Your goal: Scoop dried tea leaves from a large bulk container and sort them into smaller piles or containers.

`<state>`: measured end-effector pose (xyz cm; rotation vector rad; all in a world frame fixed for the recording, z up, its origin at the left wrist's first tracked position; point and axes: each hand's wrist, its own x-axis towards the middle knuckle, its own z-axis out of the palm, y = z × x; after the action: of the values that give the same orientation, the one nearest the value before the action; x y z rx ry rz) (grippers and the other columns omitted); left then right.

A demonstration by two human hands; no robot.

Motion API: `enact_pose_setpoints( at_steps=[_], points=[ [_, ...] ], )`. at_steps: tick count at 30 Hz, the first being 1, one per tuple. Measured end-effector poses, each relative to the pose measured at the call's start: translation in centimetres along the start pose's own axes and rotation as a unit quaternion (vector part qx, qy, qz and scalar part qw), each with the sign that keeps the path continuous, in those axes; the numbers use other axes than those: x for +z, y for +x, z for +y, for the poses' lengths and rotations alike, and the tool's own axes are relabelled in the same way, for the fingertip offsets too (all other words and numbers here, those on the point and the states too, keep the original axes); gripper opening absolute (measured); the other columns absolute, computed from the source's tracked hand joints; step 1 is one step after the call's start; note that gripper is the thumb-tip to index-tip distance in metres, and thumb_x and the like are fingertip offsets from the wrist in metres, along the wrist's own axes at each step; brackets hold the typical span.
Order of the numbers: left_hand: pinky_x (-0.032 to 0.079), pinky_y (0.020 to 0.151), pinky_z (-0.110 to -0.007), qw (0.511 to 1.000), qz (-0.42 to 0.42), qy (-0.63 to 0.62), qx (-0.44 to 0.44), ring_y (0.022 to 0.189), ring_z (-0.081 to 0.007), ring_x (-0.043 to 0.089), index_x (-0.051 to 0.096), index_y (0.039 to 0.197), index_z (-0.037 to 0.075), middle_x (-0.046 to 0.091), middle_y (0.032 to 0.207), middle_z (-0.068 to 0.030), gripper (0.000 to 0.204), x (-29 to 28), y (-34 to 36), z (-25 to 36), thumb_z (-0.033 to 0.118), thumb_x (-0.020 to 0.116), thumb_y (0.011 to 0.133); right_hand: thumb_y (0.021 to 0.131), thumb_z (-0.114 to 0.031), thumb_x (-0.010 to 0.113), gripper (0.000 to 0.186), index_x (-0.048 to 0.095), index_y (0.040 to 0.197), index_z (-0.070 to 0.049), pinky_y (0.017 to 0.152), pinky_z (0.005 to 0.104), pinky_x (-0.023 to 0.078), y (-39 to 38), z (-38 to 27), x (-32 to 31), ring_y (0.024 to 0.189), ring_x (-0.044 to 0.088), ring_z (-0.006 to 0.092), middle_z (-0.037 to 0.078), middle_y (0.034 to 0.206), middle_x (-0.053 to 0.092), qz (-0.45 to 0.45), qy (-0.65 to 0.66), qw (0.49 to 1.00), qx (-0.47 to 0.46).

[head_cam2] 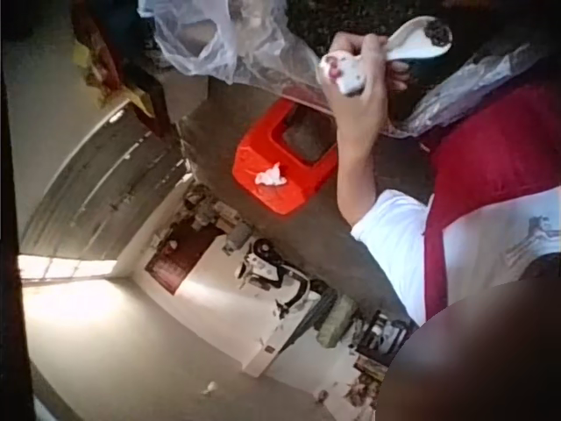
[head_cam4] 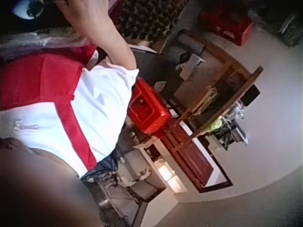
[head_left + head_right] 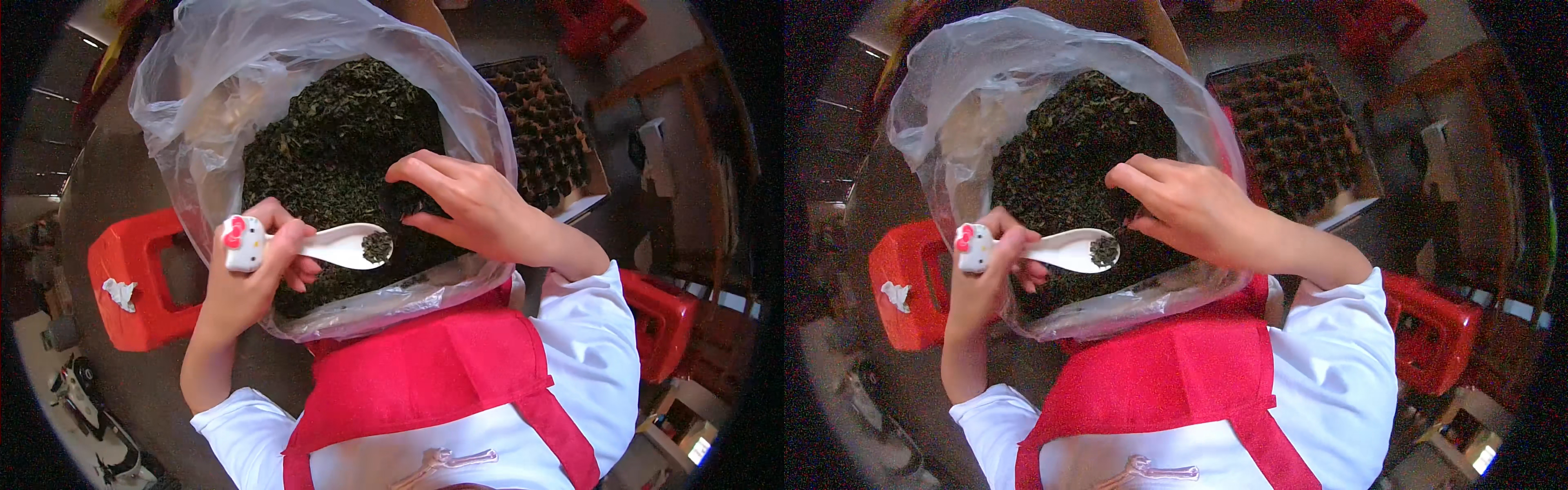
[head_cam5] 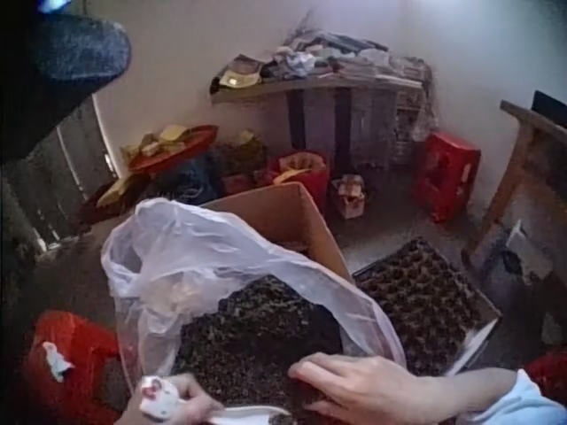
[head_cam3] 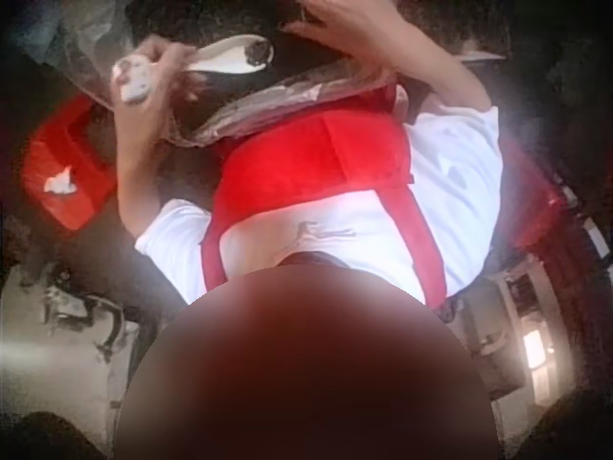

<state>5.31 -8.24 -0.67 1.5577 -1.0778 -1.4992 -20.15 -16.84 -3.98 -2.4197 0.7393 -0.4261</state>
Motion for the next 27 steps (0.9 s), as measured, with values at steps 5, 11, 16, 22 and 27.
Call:
enact_pose_setpoints(
  at_steps=[5,11,16,22,27],
  points=[
    [0.051,0.049,-0.021,0.995,0.062,0.014,0.08,0.062,-0.0098,0.065,0.06,0.089,-0.003,0.063,0.072,-0.0056,0.017,0.8,-0.6,1.8,0.013,0.057,0.095,0.076,-0.011,0.073,0.047,0.051,0.118,-0.008,0.082,0.039,0.052,-0.1,-0.2,0.0,0.101,0.061,0.0317,0.009,0.113,0.059,-0.012,-0.007,1.0,0.01],
    [0.051,0.05,-0.021,0.991,0.082,0.033,0.104,0.062,-0.011,0.065,0.059,0.091,-0.002,0.064,0.077,-0.0072,0.019,0.6,-0.6,1.4,0.016,0.056,0.096,0.076,-0.011,0.073,0.048,0.051,0.118,-0.009,0.082,0.0391,0.053,-0.1,-0.1,0.0,0.101,0.061,0.0311,0.009,0.114,0.059,-0.009,-0.01,1.0,0.007],
    [0.052,0.053,-0.021,0.99,0.072,0.045,0.115,0.066,-0.0091,0.066,0.061,0.089,-0.003,0.065,0.076,-0.006,0.014,2.0,-0.7,2.1,0.011,0.06,0.093,0.076,-0.011,0.073,0.046,0.051,0.117,-0.008,0.08,0.0392,0.053,0.0,-0.1,0.0,0.099,0.062,0.0316,0.009,0.112,0.06,0.003,-0.007,1.0,-0.003],
    [0.051,0.056,-0.021,0.953,0.133,0.171,0.212,0.065,-0.0081,0.065,0.062,0.089,-0.004,0.066,0.074,-0.006,0.01,1.6,-1.4,1.6,0.005,0.065,0.09,0.078,-0.012,0.072,0.044,0.051,0.116,-0.008,0.079,0.0399,0.052,0.0,-0.2,-0.1,0.097,0.062,0.0323,0.01,0.11,0.06,0.009,-0.005,1.0,0.008],
    [0.05,0.056,-0.021,0.945,0.152,0.203,0.208,0.064,-0.0075,0.064,0.062,0.086,-0.003,0.065,0.071,-0.0053,0.009,1.0,-1.9,0.4,0.004,0.065,0.089,0.077,-0.01,0.074,0.041,0.054,0.112,-0.005,0.081,0.0367,0.052,0.1,-0.2,-0.6,0.098,0.063,0.0304,0.012,0.107,0.061,0.054,0.08,0.995,-0.008]
  ],
)
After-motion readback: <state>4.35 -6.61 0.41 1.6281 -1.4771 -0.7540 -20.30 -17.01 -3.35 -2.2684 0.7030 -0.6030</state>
